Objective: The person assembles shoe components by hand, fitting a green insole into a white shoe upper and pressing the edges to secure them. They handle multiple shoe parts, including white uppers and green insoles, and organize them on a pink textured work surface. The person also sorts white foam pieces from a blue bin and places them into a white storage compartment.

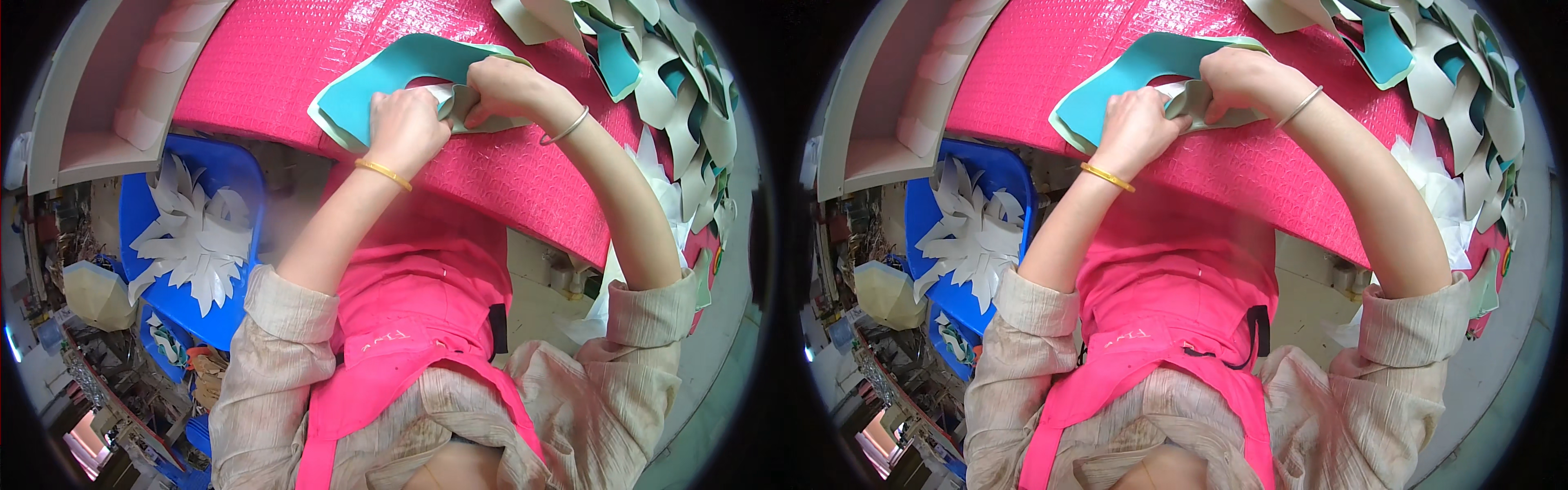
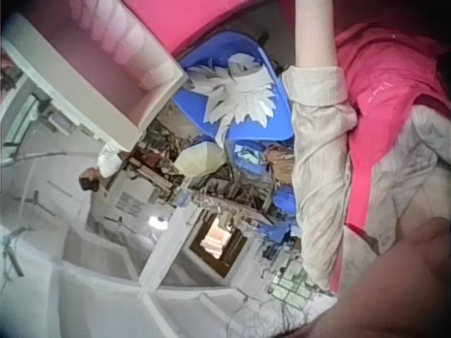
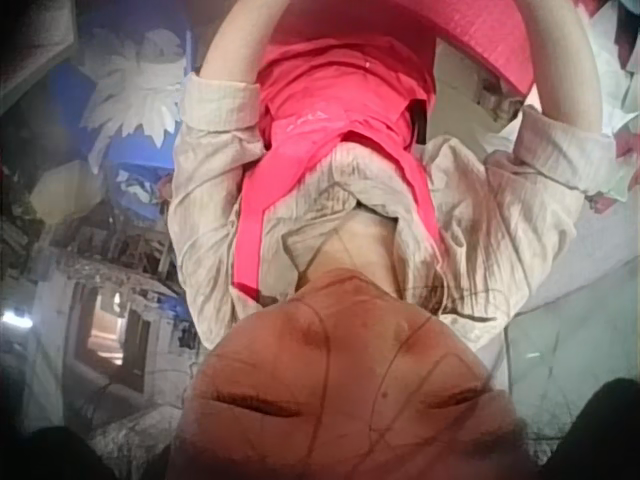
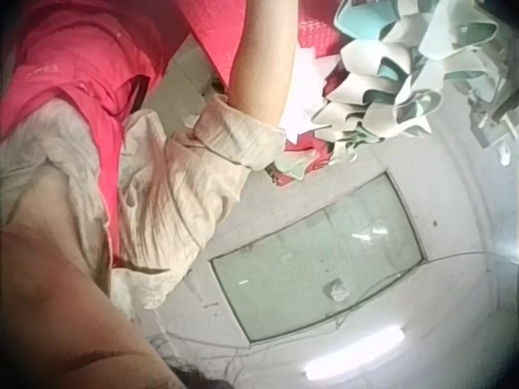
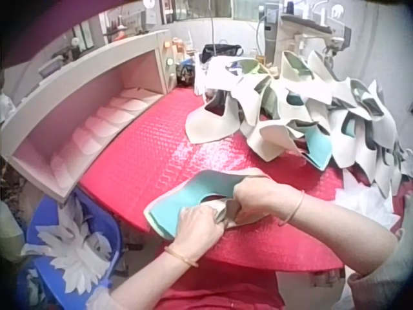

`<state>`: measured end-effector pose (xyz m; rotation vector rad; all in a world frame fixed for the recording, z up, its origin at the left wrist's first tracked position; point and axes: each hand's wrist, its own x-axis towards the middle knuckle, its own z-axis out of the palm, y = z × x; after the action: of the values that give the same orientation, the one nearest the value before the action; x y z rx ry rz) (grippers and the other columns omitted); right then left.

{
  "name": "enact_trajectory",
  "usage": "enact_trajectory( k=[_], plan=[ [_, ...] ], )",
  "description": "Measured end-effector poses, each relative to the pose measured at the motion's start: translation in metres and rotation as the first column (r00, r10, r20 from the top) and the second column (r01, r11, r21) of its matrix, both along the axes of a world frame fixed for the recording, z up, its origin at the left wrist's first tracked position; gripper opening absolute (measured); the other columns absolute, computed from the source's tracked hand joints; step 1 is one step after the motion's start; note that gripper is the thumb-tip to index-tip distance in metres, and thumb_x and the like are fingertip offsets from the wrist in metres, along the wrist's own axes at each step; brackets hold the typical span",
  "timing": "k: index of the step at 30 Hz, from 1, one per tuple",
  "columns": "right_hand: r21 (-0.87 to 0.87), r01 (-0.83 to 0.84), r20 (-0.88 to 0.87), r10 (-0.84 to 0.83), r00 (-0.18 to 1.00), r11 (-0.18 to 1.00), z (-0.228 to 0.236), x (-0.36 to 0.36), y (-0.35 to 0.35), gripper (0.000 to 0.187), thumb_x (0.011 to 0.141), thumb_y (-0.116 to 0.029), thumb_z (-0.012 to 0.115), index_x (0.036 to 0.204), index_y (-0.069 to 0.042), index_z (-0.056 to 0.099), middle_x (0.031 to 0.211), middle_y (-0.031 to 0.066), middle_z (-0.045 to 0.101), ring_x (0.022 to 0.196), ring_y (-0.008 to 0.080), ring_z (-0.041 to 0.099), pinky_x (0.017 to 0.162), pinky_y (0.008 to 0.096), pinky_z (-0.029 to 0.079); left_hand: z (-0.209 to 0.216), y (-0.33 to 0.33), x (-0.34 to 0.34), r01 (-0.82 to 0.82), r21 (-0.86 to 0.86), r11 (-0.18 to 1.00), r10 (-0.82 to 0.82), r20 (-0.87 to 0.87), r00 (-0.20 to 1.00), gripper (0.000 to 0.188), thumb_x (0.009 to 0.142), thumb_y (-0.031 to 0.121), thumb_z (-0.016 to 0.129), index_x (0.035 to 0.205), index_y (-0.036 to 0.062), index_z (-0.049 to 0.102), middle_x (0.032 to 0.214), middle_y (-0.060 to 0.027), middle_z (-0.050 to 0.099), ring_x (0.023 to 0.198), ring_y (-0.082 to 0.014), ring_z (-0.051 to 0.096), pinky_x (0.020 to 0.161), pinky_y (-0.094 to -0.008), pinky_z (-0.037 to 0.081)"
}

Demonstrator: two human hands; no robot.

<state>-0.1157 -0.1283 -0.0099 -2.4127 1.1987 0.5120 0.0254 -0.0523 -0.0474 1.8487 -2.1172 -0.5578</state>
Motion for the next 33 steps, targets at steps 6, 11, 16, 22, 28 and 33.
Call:
enact_trajectory(
  k=[6,11,16,22,28,33],
  plan=[
    [-0.175,-0.112,-0.045,0.106,0.993,0.978,0.002,0.008,0.010,0.026,0.057,-0.022,0.075,0.071,-0.002,0.067,0.068,0.0176,0.062,0.066,0.0300,0.063,0.062,0.0382,0.050,0.005,0.002,-0.014,0.085,-0.176,0.981,-0.039,0.249,0.968,0.015,0.069,0.019,0.063,0.068,0.0039,0.065,0.065,-0.0158,0.061,0.066,-0.0290,0.061,0.068,-0.0391,0.044],
    [-0.300,-0.130,-0.102,0.103,0.989,0.945,-0.004,0.009,0.020,0.016,0.062,-0.018,0.072,0.069,-0.005,0.066,0.073,0.0143,0.064,0.070,0.0262,0.064,0.063,0.0343,0.052,0.008,0.041,0.000,0.398,-0.757,0.518,-0.316,0.263,0.912,0.009,0.072,0.011,0.058,0.078,0.0049,0.061,0.087,-0.0108,0.057,0.079,-0.0229,0.058,0.078,-0.0392,0.046],
    [-0.380,-0.216,-0.105,0.190,0.976,0.899,0.000,0.013,0.023,0.017,0.060,-0.017,0.072,0.066,-0.003,0.065,0.066,0.0156,0.063,0.066,0.0279,0.064,0.059,0.0345,0.052,-0.035,0.057,-0.006,0.214,-0.545,0.811,-0.228,0.043,0.973,0.037,0.072,0.011,0.061,0.107,-0.0011,0.055,0.104,-0.0135,0.054,0.100,-0.0262,0.051,0.090,-0.0342,0.042],
    [-0.034,-0.184,0.008,0.185,0.983,0.982,0.010,-0.009,0.002,0.020,0.065,-0.010,0.066,0.083,-0.001,0.063,0.077,0.0171,0.063,0.075,0.0311,0.062,0.068,0.0397,0.049,-0.030,0.055,-0.013,0.202,-0.444,0.873,-0.233,-0.015,0.972,0.032,0.076,0.011,0.059,0.106,0.0029,0.057,0.107,-0.0105,0.053,0.097,-0.0263,0.051,0.082,-0.0369,0.043],
    [-0.008,-0.223,-0.097,0.222,0.970,0.975,0.005,-0.008,-0.004,0.019,0.066,-0.005,0.061,0.084,0.000,0.061,0.079,0.0179,0.063,0.076,0.0322,0.061,0.069,0.0399,0.048,-0.033,0.047,-0.023,0.208,-0.554,0.806,-0.233,0.027,0.972,0.031,0.075,0.014,0.060,0.105,0.0040,0.058,0.105,-0.0105,0.052,0.099,-0.0266,0.049,0.083,-0.0368,0.042],
    [-0.099,-0.319,-0.145,0.303,0.942,0.943,0.002,-0.011,-0.003,0.016,0.064,-0.009,0.064,0.077,0.000,0.063,0.073,0.0177,0.062,0.070,0.0323,0.062,0.064,0.0396,0.049,-0.026,0.043,-0.035,0.249,-0.450,0.857,-0.229,0.100,0.968,0.030,0.075,0.013,0.059,0.104,0.0038,0.058,0.103,-0.0111,0.052,0.103,-0.0278,0.048,0.085,-0.0371,0.042]
  ],
)
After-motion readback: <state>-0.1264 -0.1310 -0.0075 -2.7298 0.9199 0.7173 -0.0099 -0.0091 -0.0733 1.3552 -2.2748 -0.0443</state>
